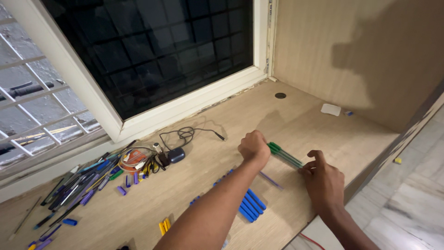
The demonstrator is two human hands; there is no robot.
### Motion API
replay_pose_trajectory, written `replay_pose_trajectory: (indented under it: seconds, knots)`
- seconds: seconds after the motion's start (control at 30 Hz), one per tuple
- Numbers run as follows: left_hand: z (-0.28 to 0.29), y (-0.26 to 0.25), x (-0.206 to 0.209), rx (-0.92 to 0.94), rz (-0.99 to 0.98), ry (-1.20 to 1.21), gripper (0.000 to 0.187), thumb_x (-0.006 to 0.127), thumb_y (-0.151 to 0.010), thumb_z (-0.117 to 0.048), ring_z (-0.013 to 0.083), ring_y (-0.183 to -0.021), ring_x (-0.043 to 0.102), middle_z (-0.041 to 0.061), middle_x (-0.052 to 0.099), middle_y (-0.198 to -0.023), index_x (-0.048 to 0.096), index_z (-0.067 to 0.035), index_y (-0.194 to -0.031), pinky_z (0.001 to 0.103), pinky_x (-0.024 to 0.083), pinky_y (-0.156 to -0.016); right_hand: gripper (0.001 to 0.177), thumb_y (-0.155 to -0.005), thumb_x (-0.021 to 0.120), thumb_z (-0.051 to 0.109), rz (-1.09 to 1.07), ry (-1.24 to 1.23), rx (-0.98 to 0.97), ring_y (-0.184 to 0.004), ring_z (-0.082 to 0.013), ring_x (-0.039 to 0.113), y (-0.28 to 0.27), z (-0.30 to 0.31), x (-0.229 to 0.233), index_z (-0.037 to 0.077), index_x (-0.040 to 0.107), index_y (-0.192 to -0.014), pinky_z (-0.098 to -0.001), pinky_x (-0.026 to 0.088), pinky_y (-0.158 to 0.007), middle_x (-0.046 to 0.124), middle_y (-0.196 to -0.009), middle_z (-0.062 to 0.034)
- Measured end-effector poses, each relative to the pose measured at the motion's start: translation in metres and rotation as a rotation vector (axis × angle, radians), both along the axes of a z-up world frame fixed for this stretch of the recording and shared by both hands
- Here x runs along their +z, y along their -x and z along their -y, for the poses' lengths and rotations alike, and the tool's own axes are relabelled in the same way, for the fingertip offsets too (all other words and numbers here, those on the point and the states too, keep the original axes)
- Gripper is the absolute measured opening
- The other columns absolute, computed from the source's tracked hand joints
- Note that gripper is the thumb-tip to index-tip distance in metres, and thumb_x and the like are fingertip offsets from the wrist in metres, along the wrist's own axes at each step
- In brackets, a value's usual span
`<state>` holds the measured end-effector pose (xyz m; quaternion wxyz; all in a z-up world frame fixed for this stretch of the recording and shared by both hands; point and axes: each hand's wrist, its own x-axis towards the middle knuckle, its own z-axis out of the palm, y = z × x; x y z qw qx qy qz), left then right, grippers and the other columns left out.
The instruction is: The person assembles pens by hand on a wooden table. They pick up pen barrels and ink cartridges, insert the cartridges into the barrels, and then attach the caps. The person handles various colored pens, including blue, black, and green, and places the completed pens in a row on the table.
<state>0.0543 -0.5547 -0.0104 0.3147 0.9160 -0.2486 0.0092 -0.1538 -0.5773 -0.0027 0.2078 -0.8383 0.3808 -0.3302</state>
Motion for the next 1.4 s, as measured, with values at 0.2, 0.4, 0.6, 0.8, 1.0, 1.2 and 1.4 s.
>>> replay_pose_trajectory:
  seconds: [0.2,0.4,0.6,0.8,1.0,1.2,1.4]
  knots:
    - [-0.003,0.002,-0.004,-0.025,0.039,0.054,0.013,0.066,-0.09,-0.015,0.0324,-0.096,0.073,0.012,0.076,-0.097,0.078,-0.016,-0.083,0.045,0.058,-0.08,0.036,-0.087,0.073,0.015,-0.051,0.04,-0.017,-0.083,-0.0241,0.077,-0.002,-0.001,-0.002,0.013,0.061,-0.121,-0.0375,0.058,-0.075,0.081,-0.093,-0.0016]
    - [0.001,0.001,-0.009,-0.025,0.01,0.041,0.014,0.064,-0.091,-0.014,0.033,-0.099,0.073,0.013,0.076,-0.101,0.078,-0.015,-0.087,0.045,0.059,-0.083,0.033,-0.09,0.07,0.016,-0.07,0.059,-0.033,-0.083,-0.024,0.078,-0.002,-0.001,-0.008,0.012,0.061,-0.121,-0.0374,0.058,-0.075,0.081,-0.094,-0.0025]
    - [-0.014,0.0,-0.005,-0.018,0.068,0.147,0.011,0.066,-0.086,-0.016,0.0366,-0.095,0.072,0.014,0.075,-0.097,0.077,-0.016,-0.084,0.049,0.056,-0.08,0.029,-0.087,0.072,0.014,0.073,0.05,-0.044,-0.083,-0.029,0.076,0.006,-0.003,-0.008,0.009,0.067,-0.115,-0.0399,0.057,-0.077,0.08,-0.089,-0.0094]
    - [-0.064,0.002,0.024,-0.094,0.03,0.138,0.012,0.069,-0.083,-0.016,0.0346,-0.09,0.074,0.012,0.076,-0.09,0.078,-0.019,-0.075,0.047,0.057,-0.078,0.022,-0.093,0.075,0.01,0.314,0.001,-0.071,-0.081,-0.0243,0.075,0.009,-0.009,-0.004,0.0,0.067,-0.111,-0.0357,0.055,-0.072,0.079,-0.092,-0.0119]
    - [-0.11,-0.007,0.05,-0.034,0.07,0.187,0.008,0.072,-0.082,-0.018,0.0345,-0.088,0.074,0.011,0.077,-0.086,0.08,-0.019,-0.078,0.047,0.057,-0.078,0.025,-0.09,0.079,0.003,0.649,-0.174,0.068,-0.081,-0.0161,0.073,0.007,-0.003,-0.007,-0.003,0.063,-0.109,-0.0275,0.056,-0.071,0.075,-0.09,-0.0162]
    - [-0.16,-0.009,0.064,0.066,0.141,0.302,0.01,0.07,-0.08,-0.016,0.0361,-0.086,0.073,0.012,0.076,-0.09,0.079,-0.02,-0.082,0.047,0.058,-0.077,0.021,-0.091,0.077,0.005,0.609,-0.132,0.145,-0.078,-0.0172,0.072,-0.008,-0.041,0.01,-0.003,0.064,-0.105,-0.0289,0.054,-0.067,0.073,-0.086,-0.0131]
    - [-0.23,-0.014,0.074,0.116,0.135,0.303,0.013,0.067,-0.079,-0.014,0.0369,-0.087,0.073,0.012,0.076,-0.091,0.079,-0.019,-0.078,0.047,0.058,-0.075,0.018,-0.089,0.078,0.011,0.504,0.019,0.341,-0.07,-0.0177,0.072,-0.043,-0.122,0.047,-0.003,0.068,-0.095,-0.0324,0.054,-0.065,0.072,-0.076,-0.0143]
